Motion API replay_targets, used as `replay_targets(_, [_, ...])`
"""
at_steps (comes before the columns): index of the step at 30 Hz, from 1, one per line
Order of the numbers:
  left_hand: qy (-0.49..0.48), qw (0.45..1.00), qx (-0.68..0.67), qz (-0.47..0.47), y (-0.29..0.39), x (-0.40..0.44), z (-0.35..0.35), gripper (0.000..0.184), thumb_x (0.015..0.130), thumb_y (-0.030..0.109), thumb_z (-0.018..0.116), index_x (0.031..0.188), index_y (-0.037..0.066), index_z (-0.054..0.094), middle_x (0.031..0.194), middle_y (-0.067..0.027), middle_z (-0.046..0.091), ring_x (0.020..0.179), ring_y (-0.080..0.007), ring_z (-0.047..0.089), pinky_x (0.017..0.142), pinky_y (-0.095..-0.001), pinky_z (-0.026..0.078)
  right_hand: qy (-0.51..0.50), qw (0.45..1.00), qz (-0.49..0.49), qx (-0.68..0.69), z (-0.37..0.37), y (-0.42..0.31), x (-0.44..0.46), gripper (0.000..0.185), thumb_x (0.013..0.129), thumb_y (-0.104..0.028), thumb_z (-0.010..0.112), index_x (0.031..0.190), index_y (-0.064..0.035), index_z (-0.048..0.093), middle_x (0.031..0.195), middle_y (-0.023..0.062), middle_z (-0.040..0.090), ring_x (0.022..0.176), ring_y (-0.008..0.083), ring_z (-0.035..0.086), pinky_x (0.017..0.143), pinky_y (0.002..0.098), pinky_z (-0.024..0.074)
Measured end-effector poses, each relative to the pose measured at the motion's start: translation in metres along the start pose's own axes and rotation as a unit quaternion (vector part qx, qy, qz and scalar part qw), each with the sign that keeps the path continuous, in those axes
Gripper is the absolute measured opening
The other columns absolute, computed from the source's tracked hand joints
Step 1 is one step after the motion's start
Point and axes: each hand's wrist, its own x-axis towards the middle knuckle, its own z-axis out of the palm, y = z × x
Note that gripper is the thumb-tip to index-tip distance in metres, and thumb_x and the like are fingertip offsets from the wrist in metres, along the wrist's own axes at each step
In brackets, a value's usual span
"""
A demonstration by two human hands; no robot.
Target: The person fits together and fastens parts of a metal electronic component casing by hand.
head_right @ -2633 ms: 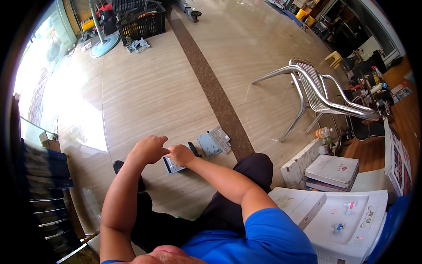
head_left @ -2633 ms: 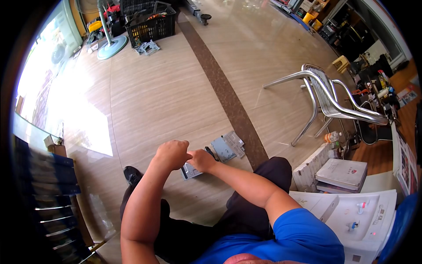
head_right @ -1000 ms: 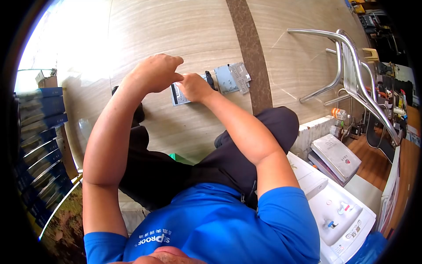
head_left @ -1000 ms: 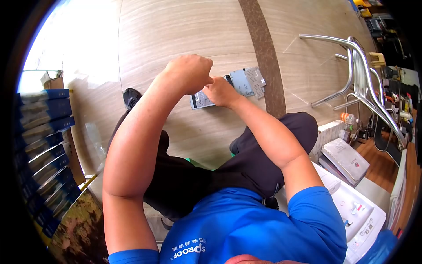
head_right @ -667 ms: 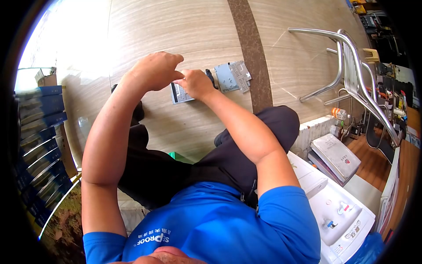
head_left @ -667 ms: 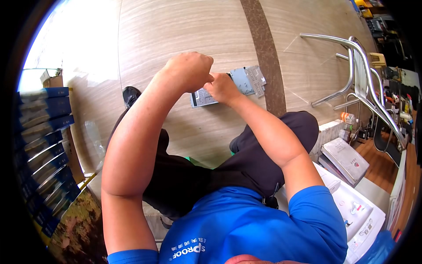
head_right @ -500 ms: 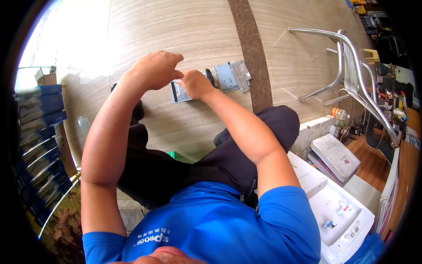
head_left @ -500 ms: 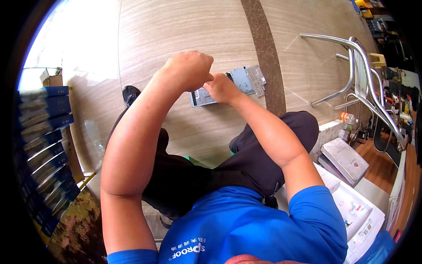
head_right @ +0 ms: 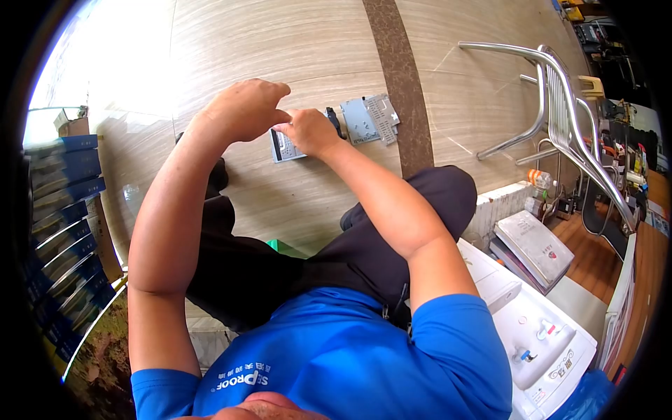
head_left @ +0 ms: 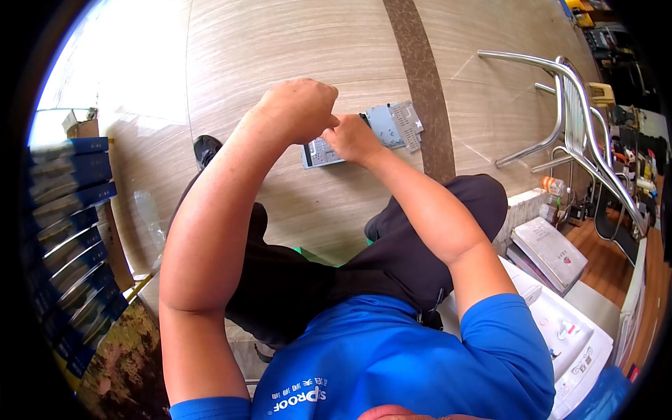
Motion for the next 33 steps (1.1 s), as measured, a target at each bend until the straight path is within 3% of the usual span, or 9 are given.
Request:
replay_targets(4, [0.001, 1.000, 0.006, 0.004, -0.001, 0.000, 0.001, 0.040, 0.092, 0.030, 0.066, 0.122, 0.004, 0.062, 0.113, -0.0169, 0.069, 0.113, -0.0334, 0.063, 0.094, -0.0440, 0.050, 0.013, 0.999, -0.027, -0.029, 0.004, 0.013, 0.004, 0.020, 0.091, -0.023, 0.065, 0.091, -0.0031, 0.068, 0.080, 0.0217, 0.068, 0.080, 0.0409, 0.066, 0.074, 0.0482, 0.0513])
replay_targets(9, [-0.007, 1.000, 0.004, -0.004, 0.002, -0.002, -0.003, 0.040, 0.093, 0.032, 0.065, 0.122, 0.004, 0.062, 0.113, -0.0170, 0.069, 0.113, -0.0336, 0.062, 0.094, -0.0446, 0.050, -0.016, 0.995, -0.099, -0.019, -0.005, 0.005, 0.001, 0.016, 0.090, -0.016, 0.063, 0.100, -0.0035, 0.065, 0.086, 0.0226, 0.068, 0.084, 0.0411, 0.065, 0.075, 0.0489, 0.0517])
replay_targets(13, [-0.006, 1.000, -0.001, -0.010, 0.002, -0.001, -0.001, 0.041, 0.093, 0.032, 0.065, 0.122, 0.005, 0.062, 0.114, -0.0172, 0.069, 0.112, -0.0338, 0.063, 0.094, -0.0447, 0.050, -0.012, 0.994, -0.102, -0.030, -0.003, 0.001, 0.000, 0.018, 0.091, -0.014, 0.062, 0.106, -0.0047, 0.064, 0.088, 0.0228, 0.068, 0.086, 0.0409, 0.065, 0.075, 0.0491, 0.0519])
replay_targets(19, [0.002, 1.000, 0.000, -0.005, 0.001, 0.001, 0.000, 0.040, 0.092, 0.031, 0.066, 0.122, 0.004, 0.062, 0.113, -0.0173, 0.069, 0.112, -0.0338, 0.063, 0.094, -0.0447, 0.050, -0.008, 0.998, -0.060, 0.002, -0.002, 0.002, 0.002, 0.017, 0.091, -0.020, 0.065, 0.098, -0.0042, 0.067, 0.085, 0.0219, 0.069, 0.084, 0.0406, 0.066, 0.075, 0.0478, 0.0521])
replay_targets(21, [-0.002, 1.000, 0.013, -0.003, 0.000, 0.002, 0.001, 0.041, 0.091, 0.030, 0.066, 0.123, 0.004, 0.062, 0.113, -0.0174, 0.069, 0.112, -0.0337, 0.063, 0.094, -0.0445, 0.050, 0.015, 1.000, 0.002, -0.021, 0.001, 0.007, 0.003, 0.020, 0.091, -0.023, 0.066, 0.094, -0.0036, 0.068, 0.084, 0.0212, 0.069, 0.083, 0.0405, 0.066, 0.074, 0.0472, 0.0519])
replay_targets(33, [0.004, 1.000, 0.002, 0.001, 0.001, 0.000, 0.001, 0.043, 0.091, 0.031, 0.066, 0.124, 0.004, 0.062, 0.113, -0.0175, 0.069, 0.112, -0.0339, 0.063, 0.094, -0.0442, 0.051, 0.000, 0.996, -0.084, -0.036, 0.000, 0.005, 0.002, 0.019, 0.092, -0.021, 0.063, 0.099, -0.0037, 0.067, 0.084, 0.0223, 0.067, 0.083, 0.0404, 0.065, 0.075, 0.0476, 0.0515])
